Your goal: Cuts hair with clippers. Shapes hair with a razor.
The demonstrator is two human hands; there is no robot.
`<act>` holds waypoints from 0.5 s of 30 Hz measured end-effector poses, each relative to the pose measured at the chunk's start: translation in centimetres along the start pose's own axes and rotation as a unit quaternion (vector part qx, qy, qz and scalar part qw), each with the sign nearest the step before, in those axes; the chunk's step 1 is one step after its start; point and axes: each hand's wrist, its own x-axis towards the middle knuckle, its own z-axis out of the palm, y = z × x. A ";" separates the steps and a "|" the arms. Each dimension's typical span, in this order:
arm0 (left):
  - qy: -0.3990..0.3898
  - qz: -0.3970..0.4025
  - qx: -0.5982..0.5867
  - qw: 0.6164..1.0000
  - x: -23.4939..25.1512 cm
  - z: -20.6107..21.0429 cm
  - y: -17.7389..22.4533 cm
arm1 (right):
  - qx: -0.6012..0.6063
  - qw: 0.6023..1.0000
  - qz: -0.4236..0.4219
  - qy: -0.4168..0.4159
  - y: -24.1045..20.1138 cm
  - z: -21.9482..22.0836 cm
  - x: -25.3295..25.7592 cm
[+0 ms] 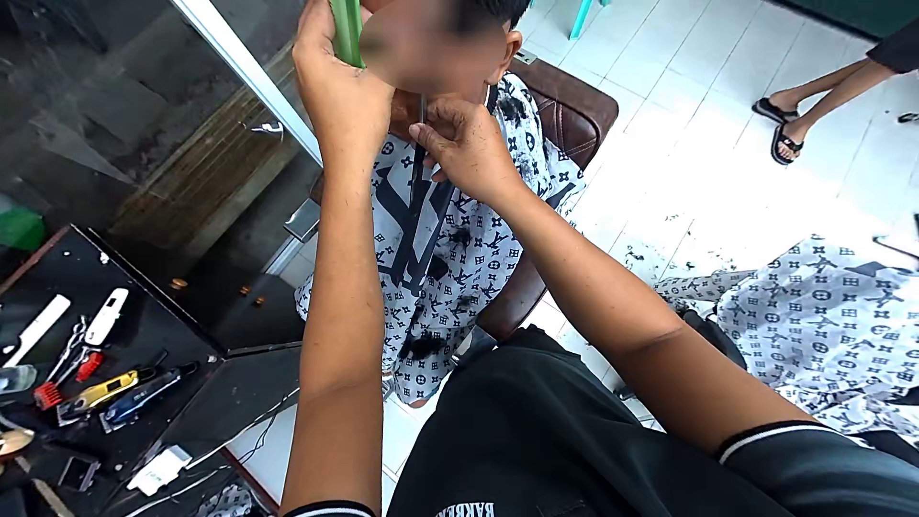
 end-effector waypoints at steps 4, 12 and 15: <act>0.000 0.003 -0.007 1.000 0.1 0.0 0.0 | -0.022 1.000 0.000 -0.002 -0.1 -0.1 0.1; -0.004 -0.005 -0.004 1.000 0.1 -0.2 0.3 | -0.021 1.000 0.006 0.000 -0.3 -0.2 0.0; -0.003 -0.006 -0.006 1.000 0.1 -0.1 0.3 | -0.031 1.000 0.004 -0.003 -0.3 -0.3 0.1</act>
